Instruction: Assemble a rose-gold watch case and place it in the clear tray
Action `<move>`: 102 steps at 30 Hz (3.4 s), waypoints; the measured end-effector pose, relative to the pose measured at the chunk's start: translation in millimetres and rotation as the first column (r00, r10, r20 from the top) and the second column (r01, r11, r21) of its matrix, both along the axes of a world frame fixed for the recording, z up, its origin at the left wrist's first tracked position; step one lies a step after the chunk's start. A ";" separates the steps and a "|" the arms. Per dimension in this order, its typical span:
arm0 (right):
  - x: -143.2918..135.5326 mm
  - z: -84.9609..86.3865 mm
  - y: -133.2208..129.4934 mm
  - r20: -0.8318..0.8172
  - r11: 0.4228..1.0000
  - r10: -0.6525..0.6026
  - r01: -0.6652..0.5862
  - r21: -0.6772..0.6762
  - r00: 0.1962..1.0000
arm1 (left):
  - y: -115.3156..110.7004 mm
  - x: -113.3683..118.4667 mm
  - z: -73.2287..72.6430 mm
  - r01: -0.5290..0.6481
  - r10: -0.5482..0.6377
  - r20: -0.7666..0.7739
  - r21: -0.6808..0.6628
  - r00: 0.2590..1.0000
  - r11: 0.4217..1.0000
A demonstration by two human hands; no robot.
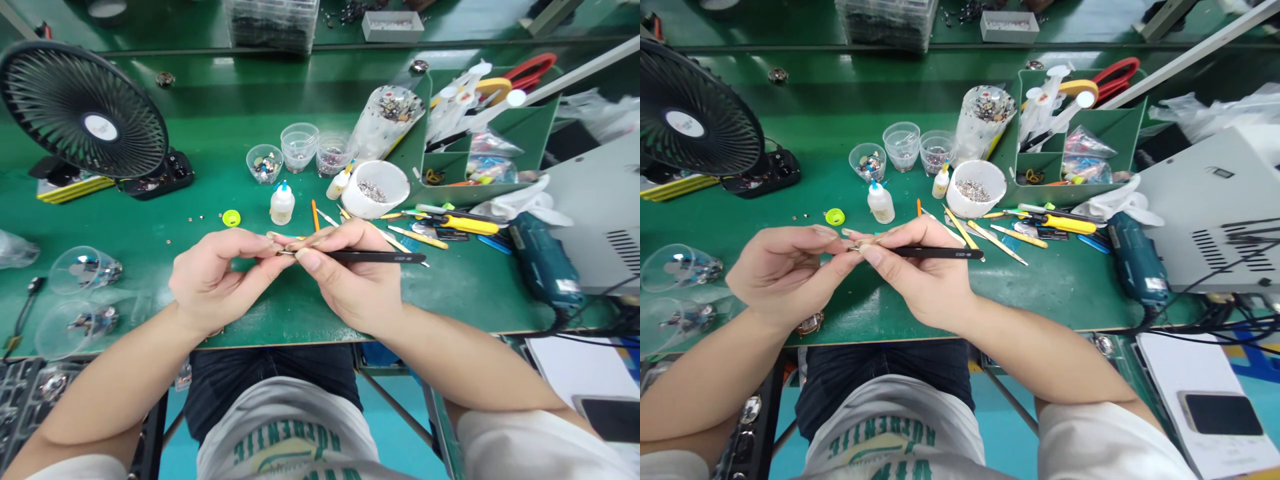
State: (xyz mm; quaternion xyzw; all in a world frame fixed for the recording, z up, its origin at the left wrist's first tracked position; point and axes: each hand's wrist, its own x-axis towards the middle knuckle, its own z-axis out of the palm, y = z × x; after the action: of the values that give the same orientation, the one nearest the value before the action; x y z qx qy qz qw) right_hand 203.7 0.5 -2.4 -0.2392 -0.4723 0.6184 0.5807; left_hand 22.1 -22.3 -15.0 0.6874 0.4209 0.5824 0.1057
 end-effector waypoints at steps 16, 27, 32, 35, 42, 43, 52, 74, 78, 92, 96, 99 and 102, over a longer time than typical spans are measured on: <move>-0.8 -1.4 0.1 -0.001 1.000 -0.015 0.015 0.013 1.000 | 0.1 2.0 2.2 -0.017 0.017 0.006 -0.005 1.000 1.000; -1.6 -1.3 -0.2 -0.051 0.999 0.009 -0.007 0.052 0.999 | -0.2 2.2 2.0 0.008 -0.008 0.018 -0.002 1.000 1.000; -1.5 -1.2 0.7 -0.082 0.998 0.020 -0.015 0.066 0.996 | 0.1 0.2 0.7 0.006 -0.007 -0.006 -0.006 1.000 1.000; -1.1 -1.1 1.3 -0.081 0.997 0.036 -0.031 0.068 0.996 | 1.7 -2.0 -1.7 0.025 -0.026 -0.026 -0.012 0.999 1.000; 0.0 0.2 1.1 -0.026 0.998 0.021 -0.019 0.066 0.999 | 4.0 -3.4 -2.9 0.060 -0.060 -0.014 0.008 0.998 0.998; 0.3 0.2 1.0 -0.028 0.997 0.022 -0.020 0.071 0.999 | 3.8 -3.2 -2.4 0.064 -0.064 -0.013 0.007 0.998 0.998; 0.5 -1.0 1.9 -0.038 0.997 0.020 -0.017 0.075 0.999 | 2.9 -3.6 -2.6 0.046 -0.046 -0.029 -0.006 0.998 0.999; -0.2 0.5 0.8 -0.078 0.998 0.061 -0.058 0.039 0.995 | 4.5 -3.4 -1.7 0.048 -0.047 -0.036 0.014 0.998 0.999; 0.1 -0.3 1.3 -0.061 0.999 0.044 -0.042 0.024 0.997 | 5.7 -3.8 -2.7 0.062 -0.062 -0.014 0.033 0.998 0.998; -0.7 -2.1 1.6 -0.011 1.000 0.009 -0.009 0.006 1.000 | 4.3 -4.0 -1.9 0.064 -0.064 -0.034 -0.006 0.997 0.998; -1.3 -2.5 1.8 -0.034 0.999 0.020 -0.019 0.033 0.999 | 5.8 -4.7 -3.4 0.074 -0.073 -0.027 0.023 0.997 0.997; -1.7 -1.8 1.6 -0.038 0.999 0.017 -0.016 0.037 0.999 | 4.8 -4.6 -2.5 0.058 -0.057 -0.049 0.006 0.997 0.998; -2.0 -1.1 1.3 -0.024 1.000 -0.001 0.002 0.017 1.000 | 3.2 -4.2 -1.9 0.022 -0.023 -0.068 -0.023 0.997 1.000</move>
State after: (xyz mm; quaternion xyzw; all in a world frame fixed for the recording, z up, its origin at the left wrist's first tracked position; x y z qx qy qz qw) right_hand 201.7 1.8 -3.4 -0.2270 -0.4703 0.6168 0.5889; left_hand 17.9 -19.0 -16.9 0.7103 0.4229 0.5528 0.1053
